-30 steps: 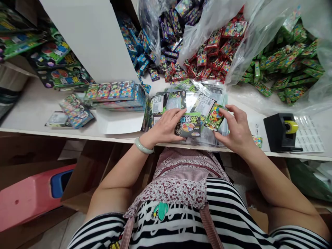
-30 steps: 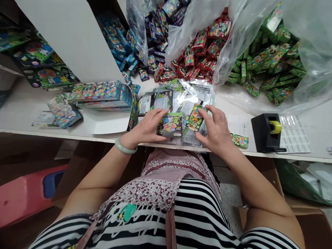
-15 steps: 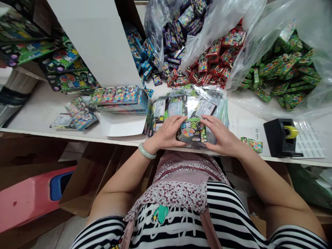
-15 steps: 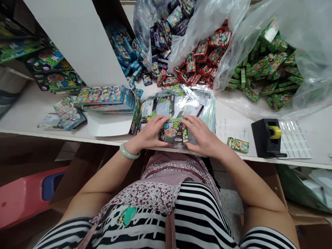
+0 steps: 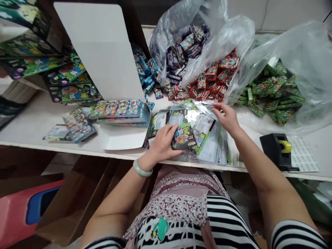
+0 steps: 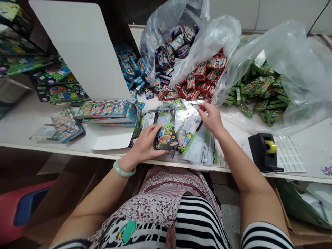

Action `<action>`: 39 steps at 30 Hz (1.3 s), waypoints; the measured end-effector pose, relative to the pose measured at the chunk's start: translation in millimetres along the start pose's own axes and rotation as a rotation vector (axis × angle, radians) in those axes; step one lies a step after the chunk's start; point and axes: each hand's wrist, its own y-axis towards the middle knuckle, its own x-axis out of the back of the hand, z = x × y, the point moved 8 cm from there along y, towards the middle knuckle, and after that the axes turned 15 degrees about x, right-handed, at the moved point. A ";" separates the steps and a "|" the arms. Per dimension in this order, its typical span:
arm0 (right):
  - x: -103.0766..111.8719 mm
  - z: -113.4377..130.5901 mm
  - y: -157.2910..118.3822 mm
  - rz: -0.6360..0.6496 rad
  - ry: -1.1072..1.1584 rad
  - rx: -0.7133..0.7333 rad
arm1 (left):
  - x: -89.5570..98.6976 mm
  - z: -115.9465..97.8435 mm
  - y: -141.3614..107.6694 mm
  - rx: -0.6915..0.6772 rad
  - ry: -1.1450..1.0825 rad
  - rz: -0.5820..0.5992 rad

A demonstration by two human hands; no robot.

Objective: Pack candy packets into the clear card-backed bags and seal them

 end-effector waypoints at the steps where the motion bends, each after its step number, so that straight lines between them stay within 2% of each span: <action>1: 1.1 -22.4 21.3 0.047 -0.135 -0.015 | 3.5 2.1 -0.6 0.001 0.005 -0.006; 4: -2.4 -71.2 80.2 0.215 -0.541 -0.016 | 11.7 4.9 -2.7 -0.016 0.004 -0.037; 7: -16.4 -97.8 112.9 0.338 -0.758 -0.065 | 12.9 9.2 -3.1 -0.013 -0.009 -0.059; 9: -24.3 -108.8 117.9 0.367 -0.812 -0.131 | 10.4 14.1 -2.2 0.001 -0.009 -0.060; 12: -26.6 -117.3 111.7 0.386 -0.840 -0.175 | 5.9 19.5 0.4 -0.010 0.000 -0.055; 16: -6.6 -118.1 102.1 0.370 -0.804 -0.185 | 3.4 22.7 5.8 -0.022 -0.028 -0.038; 20: 24.2 -101.4 95.5 0.252 -0.674 -0.172 | 5.0 21.3 8.9 -0.017 -0.037 -0.036; 21: 31.1 -95.0 90.9 0.186 -0.580 -0.180 | 5.9 20.9 9.1 -0.014 -0.035 -0.042; 23: 37.1 -82.2 75.5 0.046 -0.234 -0.213 | 7.6 20.6 9.5 -0.001 -0.036 -0.054; 25: 27.5 -67.1 54.6 -0.005 0.208 -0.261 | 8.9 21.2 10.2 0.016 -0.039 -0.066; 26: 18.8 -57.1 43.6 0.020 0.392 -0.285 | 9.4 21.3 10.5 0.018 -0.038 -0.072; 29: -0.5 -20.7 15.6 0.133 0.713 -0.312 | 9.3 19.2 10.8 -0.015 -0.015 -0.093; 31: -2.6 1.8 5.0 0.165 0.769 -0.280 | 7.6 16.8 10.1 -0.055 0.005 -0.102; 35: -6.8 38.0 -6.4 0.247 0.743 -0.191 | -0.7 10.8 7.7 -0.124 0.005 -0.072; 39: -24.5 57.5 -18.9 0.398 0.608 -0.128 | -9.4 2.8 3.8 -0.176 0.006 -0.041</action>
